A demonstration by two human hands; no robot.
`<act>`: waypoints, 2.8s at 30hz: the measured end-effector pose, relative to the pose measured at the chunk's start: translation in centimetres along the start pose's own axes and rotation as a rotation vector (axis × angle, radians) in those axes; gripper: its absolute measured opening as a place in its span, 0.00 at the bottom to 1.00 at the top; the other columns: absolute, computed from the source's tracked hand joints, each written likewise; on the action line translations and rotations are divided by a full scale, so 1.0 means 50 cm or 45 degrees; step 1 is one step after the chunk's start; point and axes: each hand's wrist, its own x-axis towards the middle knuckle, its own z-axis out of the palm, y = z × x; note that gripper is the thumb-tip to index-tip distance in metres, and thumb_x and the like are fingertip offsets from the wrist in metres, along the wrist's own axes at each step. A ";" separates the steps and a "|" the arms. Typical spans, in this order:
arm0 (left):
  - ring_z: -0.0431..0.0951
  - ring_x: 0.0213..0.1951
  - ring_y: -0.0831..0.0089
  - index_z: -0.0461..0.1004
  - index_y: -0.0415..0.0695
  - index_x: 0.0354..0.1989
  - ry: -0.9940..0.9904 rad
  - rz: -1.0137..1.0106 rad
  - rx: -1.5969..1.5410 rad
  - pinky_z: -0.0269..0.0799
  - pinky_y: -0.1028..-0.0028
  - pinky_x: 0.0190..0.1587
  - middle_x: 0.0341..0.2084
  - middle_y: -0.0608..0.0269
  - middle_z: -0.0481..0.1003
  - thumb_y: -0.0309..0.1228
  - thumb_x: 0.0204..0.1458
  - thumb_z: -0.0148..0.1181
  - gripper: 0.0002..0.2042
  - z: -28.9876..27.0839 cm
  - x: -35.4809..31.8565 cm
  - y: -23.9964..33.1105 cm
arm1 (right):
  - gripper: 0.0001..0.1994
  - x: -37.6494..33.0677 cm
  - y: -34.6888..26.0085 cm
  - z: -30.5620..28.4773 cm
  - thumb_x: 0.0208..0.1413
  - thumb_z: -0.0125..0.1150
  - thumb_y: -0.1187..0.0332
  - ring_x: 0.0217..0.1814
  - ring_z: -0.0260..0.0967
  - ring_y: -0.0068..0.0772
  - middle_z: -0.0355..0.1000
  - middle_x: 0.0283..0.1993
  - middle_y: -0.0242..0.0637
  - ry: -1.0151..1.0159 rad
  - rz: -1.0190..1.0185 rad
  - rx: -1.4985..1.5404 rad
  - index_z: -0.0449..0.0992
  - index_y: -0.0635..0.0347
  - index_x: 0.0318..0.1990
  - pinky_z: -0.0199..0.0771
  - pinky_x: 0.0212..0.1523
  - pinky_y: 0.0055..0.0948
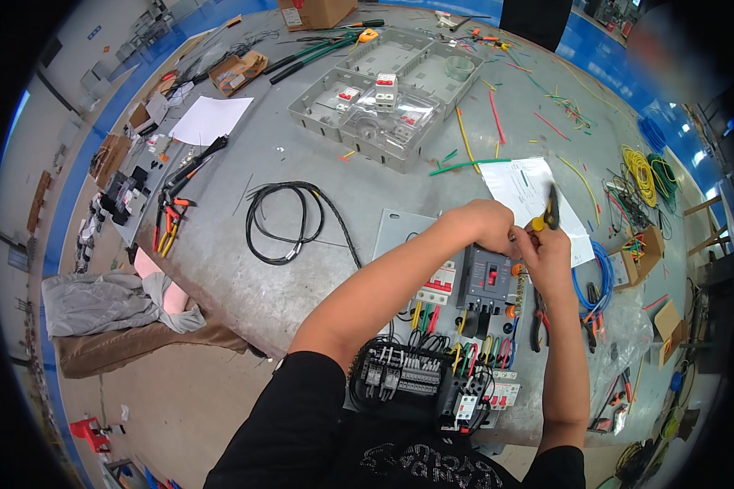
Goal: The person connects multiple colored wires to terminals on an electrical panel using a screwdriver. They strip wire ends, insert them into terminal blocks, and tighten screws to secure connections. The person occasionally refers to a document on the table while working.
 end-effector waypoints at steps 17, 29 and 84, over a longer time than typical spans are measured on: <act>0.86 0.37 0.49 0.86 0.38 0.34 -0.039 0.000 -0.100 0.80 0.57 0.43 0.33 0.44 0.85 0.54 0.50 0.69 0.26 -0.005 0.000 0.000 | 0.11 -0.005 -0.017 -0.010 0.62 0.72 0.68 0.28 0.74 0.34 0.77 0.28 0.42 -0.045 0.315 0.077 0.81 0.69 0.34 0.73 0.33 0.33; 0.85 0.41 0.48 0.86 0.40 0.38 -0.058 0.043 -0.078 0.80 0.56 0.45 0.36 0.46 0.85 0.51 0.51 0.69 0.23 0.023 0.033 -0.017 | 0.06 -0.004 -0.003 -0.018 0.63 0.67 0.73 0.34 0.79 0.46 0.78 0.35 0.49 -0.194 0.012 0.115 0.82 0.69 0.41 0.78 0.37 0.40; 0.83 0.40 0.51 0.83 0.43 0.40 0.656 -0.038 -0.053 0.78 0.58 0.44 0.35 0.52 0.83 0.36 0.56 0.70 0.10 -0.030 -0.055 -0.142 | 0.16 -0.023 0.107 -0.065 0.70 0.65 0.58 0.31 0.79 0.25 0.76 0.30 0.34 0.455 0.866 1.246 0.77 0.63 0.36 0.82 0.32 0.25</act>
